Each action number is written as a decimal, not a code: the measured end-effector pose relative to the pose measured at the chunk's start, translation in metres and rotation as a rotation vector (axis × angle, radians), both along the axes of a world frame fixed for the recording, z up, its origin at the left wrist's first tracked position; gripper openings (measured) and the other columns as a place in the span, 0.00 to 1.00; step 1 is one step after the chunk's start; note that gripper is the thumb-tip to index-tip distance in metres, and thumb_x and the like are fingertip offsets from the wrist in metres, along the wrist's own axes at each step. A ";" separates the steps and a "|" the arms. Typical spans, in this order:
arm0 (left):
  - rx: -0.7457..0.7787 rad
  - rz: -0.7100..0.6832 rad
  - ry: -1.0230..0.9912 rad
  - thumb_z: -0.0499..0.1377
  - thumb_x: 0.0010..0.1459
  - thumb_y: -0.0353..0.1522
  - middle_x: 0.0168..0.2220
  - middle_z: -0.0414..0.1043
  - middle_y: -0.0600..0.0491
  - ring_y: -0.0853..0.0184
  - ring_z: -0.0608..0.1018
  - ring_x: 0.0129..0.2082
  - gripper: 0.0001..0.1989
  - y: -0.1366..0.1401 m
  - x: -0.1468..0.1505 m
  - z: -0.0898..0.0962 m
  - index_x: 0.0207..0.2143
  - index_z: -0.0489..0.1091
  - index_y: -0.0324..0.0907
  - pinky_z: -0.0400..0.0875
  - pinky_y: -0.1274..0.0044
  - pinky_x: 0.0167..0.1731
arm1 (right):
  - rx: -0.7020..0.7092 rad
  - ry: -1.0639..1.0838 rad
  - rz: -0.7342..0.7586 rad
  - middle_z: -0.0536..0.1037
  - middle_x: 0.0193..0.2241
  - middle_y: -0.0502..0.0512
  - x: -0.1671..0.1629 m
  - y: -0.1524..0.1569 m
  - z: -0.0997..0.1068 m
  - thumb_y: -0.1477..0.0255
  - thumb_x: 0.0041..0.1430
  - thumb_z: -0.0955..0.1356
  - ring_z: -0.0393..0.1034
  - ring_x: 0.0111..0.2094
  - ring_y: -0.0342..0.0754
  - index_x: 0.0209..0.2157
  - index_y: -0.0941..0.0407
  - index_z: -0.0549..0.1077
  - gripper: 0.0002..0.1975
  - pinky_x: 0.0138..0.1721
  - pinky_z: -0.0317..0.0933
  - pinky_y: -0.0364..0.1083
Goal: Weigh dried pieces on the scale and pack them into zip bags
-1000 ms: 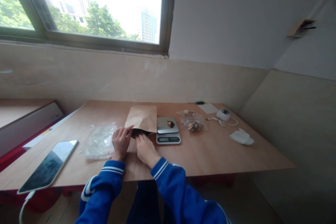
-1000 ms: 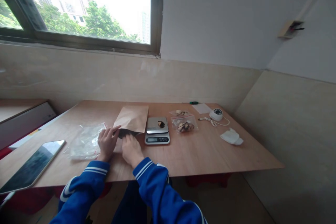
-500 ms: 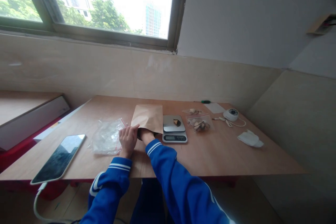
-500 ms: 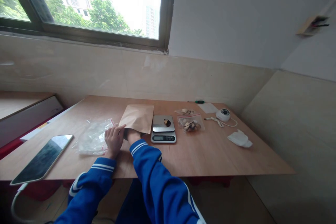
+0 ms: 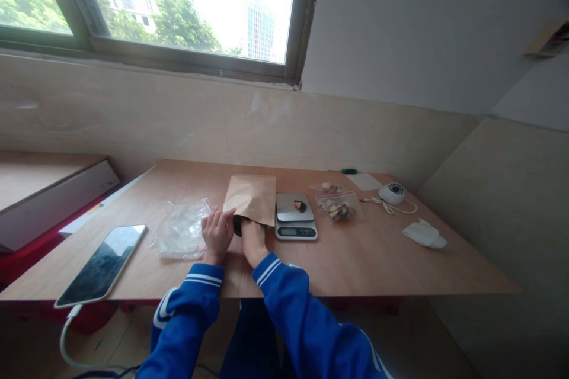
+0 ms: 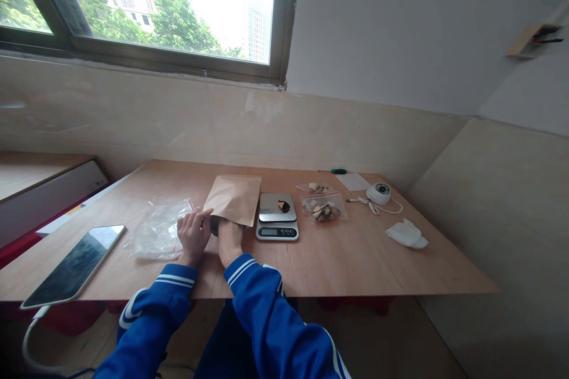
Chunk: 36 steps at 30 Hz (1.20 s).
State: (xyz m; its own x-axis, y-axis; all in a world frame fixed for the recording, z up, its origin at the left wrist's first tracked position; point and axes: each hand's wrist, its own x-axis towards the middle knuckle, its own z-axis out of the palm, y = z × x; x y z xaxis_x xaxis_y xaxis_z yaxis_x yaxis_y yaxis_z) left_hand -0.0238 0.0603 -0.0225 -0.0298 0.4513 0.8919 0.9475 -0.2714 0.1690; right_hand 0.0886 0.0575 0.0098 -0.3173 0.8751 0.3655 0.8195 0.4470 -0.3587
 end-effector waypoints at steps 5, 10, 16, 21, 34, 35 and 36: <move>0.041 0.001 0.026 0.52 0.62 0.30 0.25 0.72 0.52 0.65 0.72 0.28 0.10 -0.001 0.000 0.003 0.36 0.75 0.45 0.57 0.72 0.32 | -0.125 -0.102 -0.083 0.80 0.36 0.66 0.008 -0.019 0.008 0.81 0.62 0.60 0.76 0.35 0.54 0.45 0.61 0.74 0.15 0.38 0.70 0.50; 0.035 -0.021 -0.011 0.53 0.62 0.32 0.25 0.71 0.52 0.64 0.70 0.28 0.10 -0.002 0.000 0.005 0.37 0.75 0.45 0.56 0.72 0.33 | -0.002 -0.169 0.003 0.76 0.45 0.64 0.018 -0.031 0.015 0.82 0.63 0.59 0.71 0.45 0.55 0.49 0.60 0.71 0.16 0.46 0.66 0.52; 0.000 -0.009 0.004 0.53 0.62 0.33 0.27 0.72 0.51 0.64 0.71 0.29 0.10 -0.003 0.002 0.009 0.38 0.75 0.46 0.58 0.72 0.34 | 0.130 -0.140 0.066 0.76 0.42 0.61 0.027 -0.034 0.006 0.78 0.66 0.59 0.67 0.46 0.54 0.44 0.59 0.73 0.12 0.49 0.63 0.55; -0.005 0.009 0.013 0.54 0.61 0.34 0.27 0.74 0.52 0.64 0.72 0.30 0.10 -0.003 0.002 0.010 0.38 0.75 0.46 0.58 0.72 0.33 | 0.310 0.030 0.201 0.75 0.47 0.60 0.044 -0.039 -0.005 0.78 0.66 0.59 0.65 0.52 0.49 0.46 0.58 0.73 0.14 0.54 0.59 0.51; -0.034 -0.001 -0.043 0.53 0.62 0.34 0.30 0.76 0.51 0.64 0.74 0.31 0.10 0.001 0.000 0.006 0.38 0.74 0.44 0.59 0.72 0.34 | 0.260 0.326 -0.122 0.78 0.37 0.59 0.124 0.031 0.003 0.77 0.64 0.58 0.71 0.41 0.49 0.42 0.59 0.73 0.14 0.46 0.64 0.49; -0.036 -0.001 -0.048 0.53 0.62 0.34 0.30 0.76 0.51 0.64 0.74 0.31 0.10 0.002 0.000 0.006 0.38 0.74 0.44 0.59 0.72 0.34 | 0.241 0.282 -0.128 0.78 0.37 0.59 0.126 0.037 0.002 0.77 0.64 0.58 0.71 0.42 0.49 0.43 0.59 0.72 0.14 0.48 0.63 0.50; -0.036 0.001 -0.057 0.53 0.62 0.34 0.30 0.76 0.51 0.64 0.74 0.31 0.10 0.002 0.000 0.006 0.38 0.74 0.44 0.59 0.72 0.34 | 0.246 0.252 -0.136 0.78 0.39 0.60 0.127 0.040 0.002 0.78 0.63 0.58 0.71 0.43 0.50 0.43 0.60 0.72 0.14 0.50 0.62 0.52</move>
State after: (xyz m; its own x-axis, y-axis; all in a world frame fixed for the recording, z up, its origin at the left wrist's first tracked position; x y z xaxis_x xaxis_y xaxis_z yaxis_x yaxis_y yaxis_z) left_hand -0.0237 0.0621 -0.0166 -0.0801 0.4828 0.8721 0.9363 -0.2637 0.2320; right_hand 0.2154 0.0979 0.0117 -0.0770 0.7796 0.6215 0.7769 0.4376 -0.4527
